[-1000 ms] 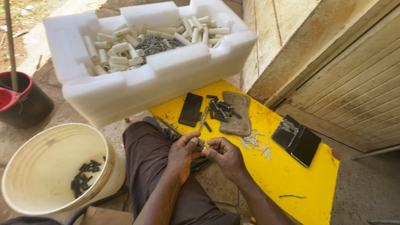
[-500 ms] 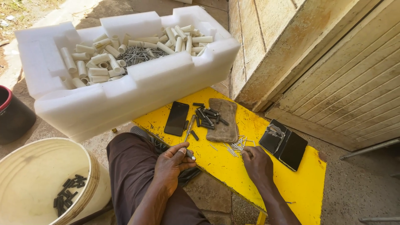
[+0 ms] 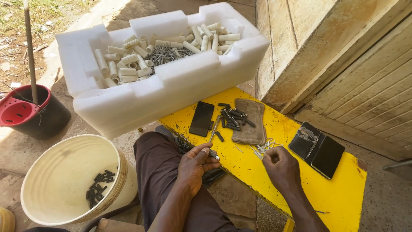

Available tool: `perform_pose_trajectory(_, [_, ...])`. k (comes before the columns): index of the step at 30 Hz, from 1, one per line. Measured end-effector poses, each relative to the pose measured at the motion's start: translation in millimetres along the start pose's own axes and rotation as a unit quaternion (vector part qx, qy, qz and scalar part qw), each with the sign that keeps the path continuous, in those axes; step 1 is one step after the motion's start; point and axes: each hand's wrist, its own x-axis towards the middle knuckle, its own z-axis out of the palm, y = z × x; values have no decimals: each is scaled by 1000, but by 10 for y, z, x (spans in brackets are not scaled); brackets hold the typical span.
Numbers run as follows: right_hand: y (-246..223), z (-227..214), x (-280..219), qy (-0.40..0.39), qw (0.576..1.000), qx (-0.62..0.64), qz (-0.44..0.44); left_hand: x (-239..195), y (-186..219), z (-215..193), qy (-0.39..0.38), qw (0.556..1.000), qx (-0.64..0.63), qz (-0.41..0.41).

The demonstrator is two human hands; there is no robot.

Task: The person is manually assembling small white cylindrical components by inserting metal pins into them on a yellow work surface.

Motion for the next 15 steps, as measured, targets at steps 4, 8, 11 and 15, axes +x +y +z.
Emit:
perform_pose_trajectory(4, [-410,69,-400,-84,986,130,-68,58,-45,-18,19,1000,-14,4])
perform_pose_trajectory(8, [-630,246,-528,-91,971,173,-135,117,-101,-87,12,999,-37,21])
perform_pose_trajectory(11, [-718,284,-558,-98,972,169,-133,115,-127,-103,9,999,-44,23])
perform_pose_trajectory(15, [-777,325,-546,-89,970,188,-129,101,-109,-100,14,999,-39,23])
